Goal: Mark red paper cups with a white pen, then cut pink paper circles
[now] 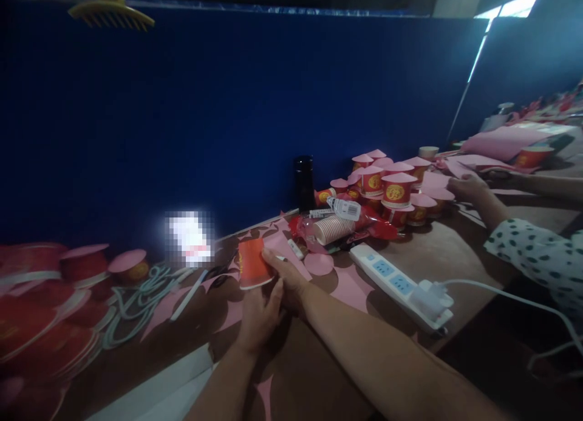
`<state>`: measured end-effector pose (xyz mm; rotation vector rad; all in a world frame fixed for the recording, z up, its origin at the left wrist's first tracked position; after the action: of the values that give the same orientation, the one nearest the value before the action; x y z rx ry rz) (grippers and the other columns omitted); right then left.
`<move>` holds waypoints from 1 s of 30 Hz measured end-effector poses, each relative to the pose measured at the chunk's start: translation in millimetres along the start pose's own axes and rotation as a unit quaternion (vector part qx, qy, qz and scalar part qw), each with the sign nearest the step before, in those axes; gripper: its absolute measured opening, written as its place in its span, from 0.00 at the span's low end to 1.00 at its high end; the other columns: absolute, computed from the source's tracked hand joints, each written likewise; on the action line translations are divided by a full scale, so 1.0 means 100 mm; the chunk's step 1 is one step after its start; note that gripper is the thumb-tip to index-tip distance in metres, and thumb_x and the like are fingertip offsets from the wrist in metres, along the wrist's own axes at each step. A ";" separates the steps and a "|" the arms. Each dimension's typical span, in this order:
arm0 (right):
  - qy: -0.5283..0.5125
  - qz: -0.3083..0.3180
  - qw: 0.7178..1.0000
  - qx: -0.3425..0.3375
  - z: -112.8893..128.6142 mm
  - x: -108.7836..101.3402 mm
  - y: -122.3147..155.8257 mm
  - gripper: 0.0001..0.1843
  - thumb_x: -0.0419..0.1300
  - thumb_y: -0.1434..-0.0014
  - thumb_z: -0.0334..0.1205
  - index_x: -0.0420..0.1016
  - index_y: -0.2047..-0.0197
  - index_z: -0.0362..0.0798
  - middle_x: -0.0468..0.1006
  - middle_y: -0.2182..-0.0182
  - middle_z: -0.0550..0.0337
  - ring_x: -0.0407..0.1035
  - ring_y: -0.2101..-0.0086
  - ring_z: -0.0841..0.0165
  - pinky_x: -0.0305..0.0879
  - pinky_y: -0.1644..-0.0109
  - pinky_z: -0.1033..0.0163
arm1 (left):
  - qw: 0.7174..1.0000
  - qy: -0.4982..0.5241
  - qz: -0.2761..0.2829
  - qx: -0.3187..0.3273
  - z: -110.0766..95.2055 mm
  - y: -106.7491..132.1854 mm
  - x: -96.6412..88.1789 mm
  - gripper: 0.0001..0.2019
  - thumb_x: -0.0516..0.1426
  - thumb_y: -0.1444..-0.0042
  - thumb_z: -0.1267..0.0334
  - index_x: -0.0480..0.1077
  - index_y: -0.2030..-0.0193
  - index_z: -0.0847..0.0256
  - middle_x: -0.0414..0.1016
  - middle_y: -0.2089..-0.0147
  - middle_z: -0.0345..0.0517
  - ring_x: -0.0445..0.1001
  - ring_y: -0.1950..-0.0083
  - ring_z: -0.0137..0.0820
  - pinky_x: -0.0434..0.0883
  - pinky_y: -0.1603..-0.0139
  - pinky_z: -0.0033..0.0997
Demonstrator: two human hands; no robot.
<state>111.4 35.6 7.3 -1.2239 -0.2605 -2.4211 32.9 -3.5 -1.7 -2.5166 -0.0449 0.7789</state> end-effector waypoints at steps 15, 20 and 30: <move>0.129 -0.053 0.987 -0.074 -0.02 0.04 0.01 0.15 0.63 0.46 0.48 0.72 0.57 0.49 0.77 0.68 0.62 0.69 0.74 0.74 0.65 0.69 0.69 | 0.962 0.216 -0.062 -0.154 0.04 -0.01 -0.09 0.20 0.47 0.39 0.54 0.72 0.53 0.65 0.75 0.51 0.55 0.70 0.46 0.38 0.65 0.44 0.37; 0.130 -0.054 0.986 -0.084 -0.02 0.04 0.00 0.15 0.63 0.47 0.49 0.71 0.60 0.49 0.77 0.66 0.60 0.71 0.70 0.71 0.66 0.67 0.68 | 0.950 0.274 -0.056 -0.140 0.01 0.01 -0.08 0.18 0.52 0.42 0.54 0.72 0.53 0.64 0.75 0.54 0.53 0.71 0.50 0.39 0.65 0.46 0.38; 0.174 -0.077 0.976 -0.110 -0.11 0.08 0.00 0.20 0.64 0.48 0.49 0.70 0.53 0.50 0.78 0.63 0.59 0.72 0.65 0.68 0.68 0.58 0.62 | 0.941 0.271 -0.103 -0.174 0.13 0.01 -0.03 0.12 0.56 0.47 0.60 0.73 0.57 0.63 0.74 0.56 0.53 0.69 0.50 0.39 0.60 0.43 0.37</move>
<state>99.6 30.2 7.1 -0.8636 0.0185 -2.8055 23.5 0.8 -10.1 -2.9108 -0.2735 -0.0290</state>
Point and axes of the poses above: each hand's wrist, its own y-axis away from the middle knuckle, its own x-axis out of the palm, z = x × y, the point moved 2 cm from there along -y, towards the middle knuckle
